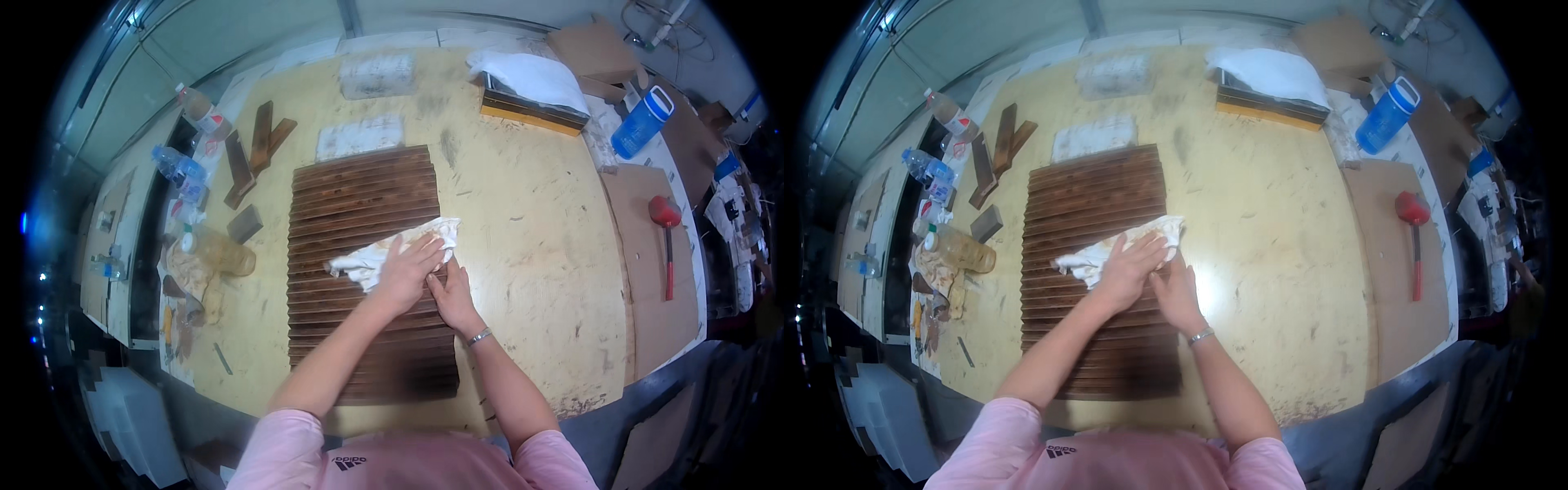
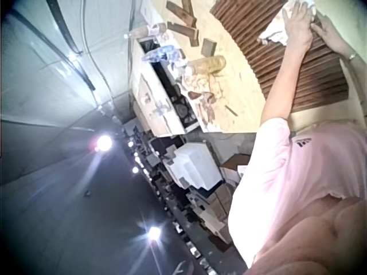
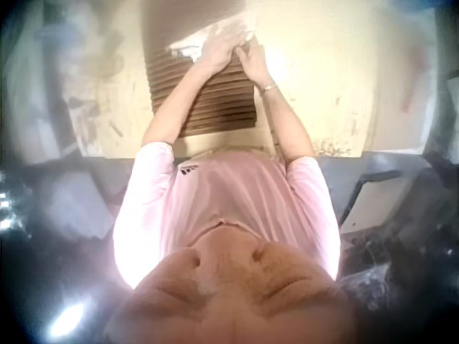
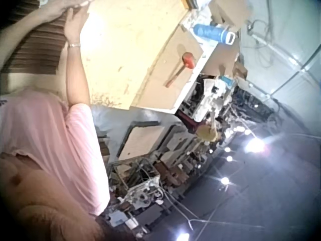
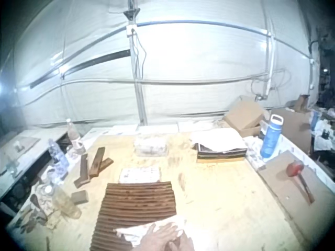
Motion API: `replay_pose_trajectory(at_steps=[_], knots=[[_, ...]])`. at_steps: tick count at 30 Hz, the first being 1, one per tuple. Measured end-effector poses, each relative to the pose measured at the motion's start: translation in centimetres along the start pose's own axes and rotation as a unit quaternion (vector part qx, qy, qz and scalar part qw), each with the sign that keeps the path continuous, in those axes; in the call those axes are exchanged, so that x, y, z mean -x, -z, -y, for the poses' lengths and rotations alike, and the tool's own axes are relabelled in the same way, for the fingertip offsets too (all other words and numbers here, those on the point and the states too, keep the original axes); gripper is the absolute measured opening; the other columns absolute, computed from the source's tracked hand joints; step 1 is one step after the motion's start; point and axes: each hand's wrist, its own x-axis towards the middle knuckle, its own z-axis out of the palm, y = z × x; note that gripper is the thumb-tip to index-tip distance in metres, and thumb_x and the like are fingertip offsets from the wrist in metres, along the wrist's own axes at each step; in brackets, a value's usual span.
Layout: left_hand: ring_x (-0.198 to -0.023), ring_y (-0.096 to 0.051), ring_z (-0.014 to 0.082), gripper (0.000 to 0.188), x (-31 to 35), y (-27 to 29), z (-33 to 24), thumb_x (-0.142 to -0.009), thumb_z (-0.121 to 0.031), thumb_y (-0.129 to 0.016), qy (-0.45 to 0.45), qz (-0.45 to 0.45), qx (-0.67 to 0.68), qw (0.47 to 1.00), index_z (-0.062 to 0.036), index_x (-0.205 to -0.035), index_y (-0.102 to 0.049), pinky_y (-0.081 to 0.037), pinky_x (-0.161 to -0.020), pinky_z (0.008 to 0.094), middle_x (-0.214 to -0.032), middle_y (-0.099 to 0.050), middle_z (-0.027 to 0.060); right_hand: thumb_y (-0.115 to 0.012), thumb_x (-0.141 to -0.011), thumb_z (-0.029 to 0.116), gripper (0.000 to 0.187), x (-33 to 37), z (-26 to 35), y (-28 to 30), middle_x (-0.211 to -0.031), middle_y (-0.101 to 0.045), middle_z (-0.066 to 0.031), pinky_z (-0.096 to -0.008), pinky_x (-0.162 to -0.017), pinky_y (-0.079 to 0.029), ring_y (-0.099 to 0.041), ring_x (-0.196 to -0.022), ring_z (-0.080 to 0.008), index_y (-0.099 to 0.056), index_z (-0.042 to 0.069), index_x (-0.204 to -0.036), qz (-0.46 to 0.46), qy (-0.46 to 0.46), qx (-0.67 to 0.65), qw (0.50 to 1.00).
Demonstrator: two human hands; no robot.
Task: The person cleans and wipes down a small wooden louvered shutter by hand using a cloth and a sponge, applying a liquid from a container, and then checks the gaps with a tool.
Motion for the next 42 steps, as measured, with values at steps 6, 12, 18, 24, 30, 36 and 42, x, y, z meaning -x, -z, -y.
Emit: replay_pose_trajectory(at_steps=[6,12,18,24,30,36,42], knots=[[-0.134,-0.054,0.0236,0.045,11.7,11.0,9.8,-0.090,0.005,-0.054,0.112,0.013,-0.111,0.987,-0.0120,-0.129,-0.067,-0.031,-0.115,0.0570,-0.135,-0.065,0.0074,-0.055,-0.101,0.026,0.072,0.1,-0.1,-0.1,-0.159,-0.032,-0.0250,-0.0501,-0.124,-0.012,-0.029,-0.148,-0.0392,-0.019,-0.003,-0.157,0.005,-0.014,0.025,1.000],[-0.089,-0.072,0.0206,0.039,7.4,13.9,4.5,-0.100,-0.002,-0.051,0.360,-0.242,0.515,0.739,0.0072,-0.137,-0.052,-0.059,-0.079,0.0317,-0.114,-0.070,0.0166,-0.056,-0.101,0.024,0.072,0.0,-0.1,0.0,-0.159,-0.032,-0.0251,-0.0490,-0.124,-0.012,-0.028,-0.148,-0.0397,-0.020,-0.004,-0.156,-0.001,-0.023,0.022,0.999],[-0.142,-0.044,0.0225,0.054,7.1,5.0,0.9,-0.090,-0.018,-0.065,0.051,0.053,-0.102,0.992,-0.0148,-0.143,-0.054,-0.020,-0.117,0.0651,-0.150,-0.052,0.0065,-0.055,-0.101,0.025,0.072,0.1,-0.4,0.2,-0.159,-0.033,-0.0243,-0.0492,-0.124,-0.012,-0.029,-0.148,-0.0392,-0.021,-0.004,-0.156,0.011,-0.029,0.016,0.999],[-0.110,-0.060,0.0336,0.036,15.6,10.6,9.2,-0.078,-0.002,-0.070,0.177,-0.097,-0.107,0.973,-0.0082,-0.113,-0.074,-0.046,-0.097,0.0470,-0.123,-0.067,0.0147,-0.055,-0.101,0.027,0.073,0.1,-0.1,-0.4,-0.159,-0.033,-0.0244,-0.0500,-0.124,-0.011,-0.028,-0.149,-0.0384,-0.021,-0.003,-0.157,-0.004,-0.025,0.018,1.000],[-0.106,-0.058,0.0335,0.026,2.8,1.4,0.3,-0.084,-0.004,-0.065,0.023,-0.124,-0.020,0.992,-0.0068,-0.108,-0.074,-0.048,-0.088,0.0434,-0.107,-0.064,0.0156,-0.054,-0.100,0.025,0.072,-0.1,-0.5,-0.3,-0.159,-0.033,-0.0237,-0.0491,-0.125,-0.011,-0.029,-0.149,-0.0383,-0.021,-0.003,-0.157,0.003,-0.032,0.014,0.999],[-0.085,-0.061,0.0299,0.021,5.6,5.7,4.1,-0.079,-0.003,-0.066,0.034,-0.085,-0.049,0.995,-0.0066,-0.096,-0.078,-0.048,-0.077,0.0431,-0.089,-0.064,0.0091,-0.054,-0.101,0.026,0.071,-0.1,-0.9,0.1,-0.159,-0.033,-0.0229,-0.0496,-0.124,-0.013,-0.031,-0.147,-0.0387,-0.021,-0.001,-0.157,-0.001,-0.024,0.023,0.999],[-0.091,-0.057,0.0336,0.032,2.7,1.1,-0.1,-0.074,-0.001,-0.065,0.007,-0.129,-0.072,0.989,-0.0033,-0.105,-0.074,-0.046,-0.080,0.0447,-0.095,-0.061,0.0144,-0.052,-0.101,0.025,0.068,-0.3,-1.4,-0.5,-0.157,-0.037,-0.0232,-0.0501,-0.124,-0.015,-0.033,-0.146,-0.0387,-0.023,-0.002,-0.156,0.010,-0.015,0.011,1.000]])
